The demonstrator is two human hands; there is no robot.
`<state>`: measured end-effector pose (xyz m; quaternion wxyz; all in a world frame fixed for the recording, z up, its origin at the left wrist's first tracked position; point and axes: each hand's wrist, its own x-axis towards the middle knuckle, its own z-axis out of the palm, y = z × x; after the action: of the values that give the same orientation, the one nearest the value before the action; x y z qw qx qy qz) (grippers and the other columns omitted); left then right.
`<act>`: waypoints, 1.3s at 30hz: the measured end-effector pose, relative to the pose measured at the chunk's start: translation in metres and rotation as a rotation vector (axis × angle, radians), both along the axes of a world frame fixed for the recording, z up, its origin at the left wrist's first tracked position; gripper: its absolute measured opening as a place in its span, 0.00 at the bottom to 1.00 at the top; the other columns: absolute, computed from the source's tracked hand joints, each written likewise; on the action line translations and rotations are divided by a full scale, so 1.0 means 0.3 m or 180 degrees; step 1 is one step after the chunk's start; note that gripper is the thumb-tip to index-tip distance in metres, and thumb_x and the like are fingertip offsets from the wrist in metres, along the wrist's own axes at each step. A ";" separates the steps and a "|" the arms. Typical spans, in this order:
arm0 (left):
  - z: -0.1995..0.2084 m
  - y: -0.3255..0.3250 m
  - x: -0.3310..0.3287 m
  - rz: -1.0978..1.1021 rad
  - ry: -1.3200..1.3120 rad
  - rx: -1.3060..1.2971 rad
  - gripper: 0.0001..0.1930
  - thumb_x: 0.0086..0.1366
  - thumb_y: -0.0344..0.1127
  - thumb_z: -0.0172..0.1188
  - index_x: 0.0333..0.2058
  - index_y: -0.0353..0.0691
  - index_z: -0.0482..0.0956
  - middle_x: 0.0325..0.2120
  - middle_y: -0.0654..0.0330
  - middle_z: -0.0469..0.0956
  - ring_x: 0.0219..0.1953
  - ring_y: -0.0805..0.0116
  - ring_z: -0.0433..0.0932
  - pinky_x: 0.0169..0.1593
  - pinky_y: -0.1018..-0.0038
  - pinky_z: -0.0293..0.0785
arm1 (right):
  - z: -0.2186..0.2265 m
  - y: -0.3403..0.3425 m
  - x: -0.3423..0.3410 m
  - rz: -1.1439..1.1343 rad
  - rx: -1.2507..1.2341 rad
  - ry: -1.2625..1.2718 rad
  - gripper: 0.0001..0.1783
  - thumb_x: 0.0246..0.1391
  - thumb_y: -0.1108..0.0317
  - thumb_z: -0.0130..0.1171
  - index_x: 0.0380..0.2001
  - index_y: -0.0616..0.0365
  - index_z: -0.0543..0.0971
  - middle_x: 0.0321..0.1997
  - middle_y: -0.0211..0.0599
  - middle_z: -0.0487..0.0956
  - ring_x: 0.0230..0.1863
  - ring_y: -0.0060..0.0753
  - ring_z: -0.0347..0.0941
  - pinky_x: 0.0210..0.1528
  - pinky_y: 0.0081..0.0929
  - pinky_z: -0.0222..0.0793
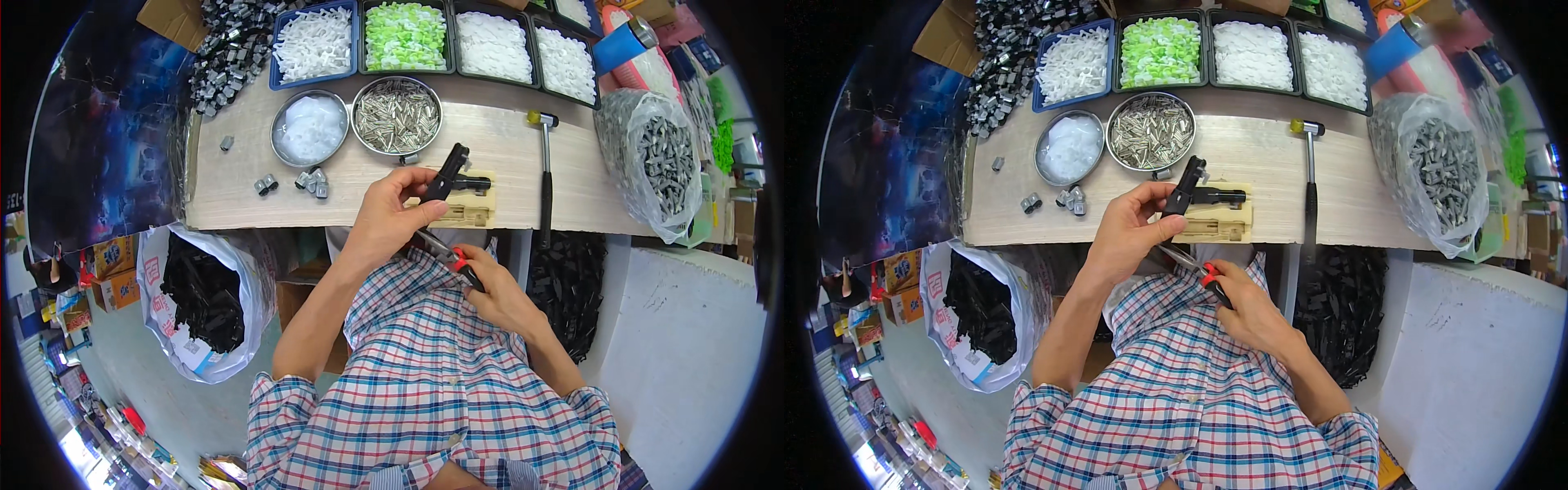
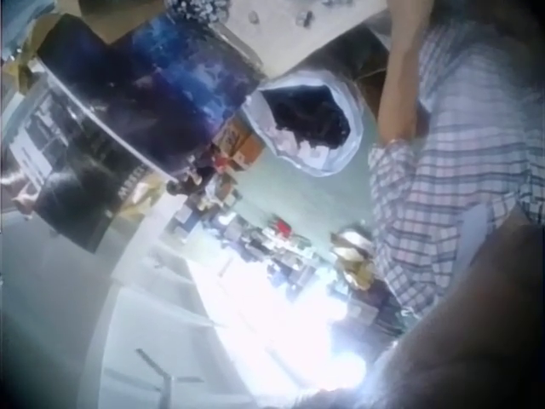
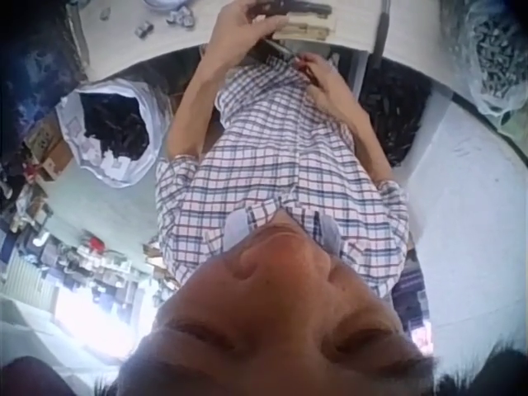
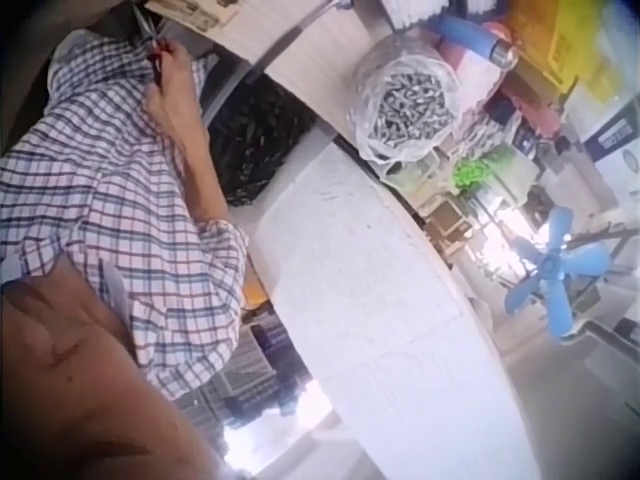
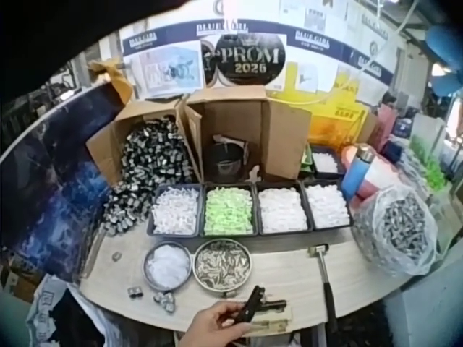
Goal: Assemble small mechanical components using tools at a workbench.
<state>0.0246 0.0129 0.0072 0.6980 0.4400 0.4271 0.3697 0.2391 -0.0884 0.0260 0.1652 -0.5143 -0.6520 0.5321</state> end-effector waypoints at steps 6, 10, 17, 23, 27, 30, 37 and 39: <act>0.042 0.002 0.015 -0.0146 0.0286 0.0131 0.23 0.61 0.25 0.69 0.55 0.31 0.75 0.41 0.63 0.79 0.44 0.77 0.76 0.49 0.78 0.77 | -0.027 -0.009 0.018 0.0336 0.0590 -0.0612 0.24 0.43 0.82 0.55 0.48 0.73 0.75 0.58 0.62 0.70 0.59 0.63 0.68 0.64 0.46 0.65; 0.049 -0.017 0.035 -0.0023 0.0889 0.0629 0.23 0.65 0.26 0.65 0.58 0.32 0.72 0.42 0.60 0.79 0.46 0.74 0.77 0.51 0.75 0.76 | -0.022 -0.010 0.003 0.0435 0.0584 -0.0625 0.22 0.43 0.82 0.56 0.47 0.74 0.75 0.56 0.61 0.71 0.58 0.63 0.68 0.63 0.47 0.66; 0.005 -0.077 -0.037 -0.0064 0.0955 0.0750 0.23 0.70 0.26 0.57 0.62 0.34 0.66 0.40 0.60 0.74 0.36 0.77 0.75 0.40 0.80 0.73 | 0.022 0.002 0.046 -0.0438 0.0353 -0.0346 0.20 0.45 0.84 0.52 0.45 0.70 0.75 0.55 0.52 0.70 0.52 0.54 0.73 0.55 0.38 0.71; -0.021 -0.140 -0.033 -0.0329 0.1204 0.1092 0.19 0.70 0.29 0.58 0.58 0.35 0.72 0.38 0.58 0.78 0.36 0.75 0.75 0.40 0.77 0.73 | 0.024 0.008 0.044 -0.0311 0.0545 -0.0438 0.17 0.46 0.85 0.51 0.41 0.70 0.76 0.53 0.51 0.71 0.50 0.51 0.73 0.52 0.37 0.72; 0.000 -0.138 -0.026 -0.0379 0.1496 0.1562 0.19 0.69 0.29 0.59 0.57 0.34 0.73 0.41 0.48 0.80 0.45 0.61 0.80 0.47 0.71 0.75 | 0.028 0.000 0.044 -0.0296 0.0507 -0.0404 0.17 0.44 0.85 0.51 0.41 0.69 0.77 0.53 0.52 0.71 0.50 0.53 0.74 0.52 0.38 0.72; 0.008 -0.138 -0.022 -0.0336 0.2018 0.2229 0.15 0.67 0.29 0.61 0.50 0.31 0.75 0.37 0.43 0.80 0.40 0.53 0.83 0.41 0.68 0.78 | 0.022 -0.004 0.048 -0.0150 0.0555 -0.0517 0.20 0.42 0.86 0.52 0.44 0.69 0.76 0.53 0.53 0.71 0.50 0.55 0.74 0.53 0.39 0.73; -0.019 -0.172 -0.054 -0.0959 0.3260 0.2777 0.09 0.63 0.31 0.65 0.33 0.33 0.74 0.18 0.51 0.77 0.21 0.53 0.80 0.25 0.64 0.75 | -0.031 -0.038 0.049 0.0399 0.0761 -0.0744 0.23 0.38 0.88 0.56 0.44 0.69 0.73 0.52 0.53 0.72 0.51 0.58 0.74 0.52 0.40 0.75; -0.019 -0.172 -0.079 -0.1260 0.2968 0.2870 0.10 0.63 0.33 0.65 0.33 0.34 0.74 0.16 0.50 0.76 0.18 0.53 0.78 0.23 0.67 0.73 | -0.049 -0.031 0.068 0.0651 0.0592 -0.0595 0.23 0.37 0.88 0.57 0.42 0.69 0.73 0.52 0.52 0.72 0.51 0.58 0.73 0.52 0.39 0.75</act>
<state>0.0009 -0.0386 0.0014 0.2435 0.8715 0.3990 0.1486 0.2596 -0.0978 0.0112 0.0957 -0.4751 -0.7599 0.4333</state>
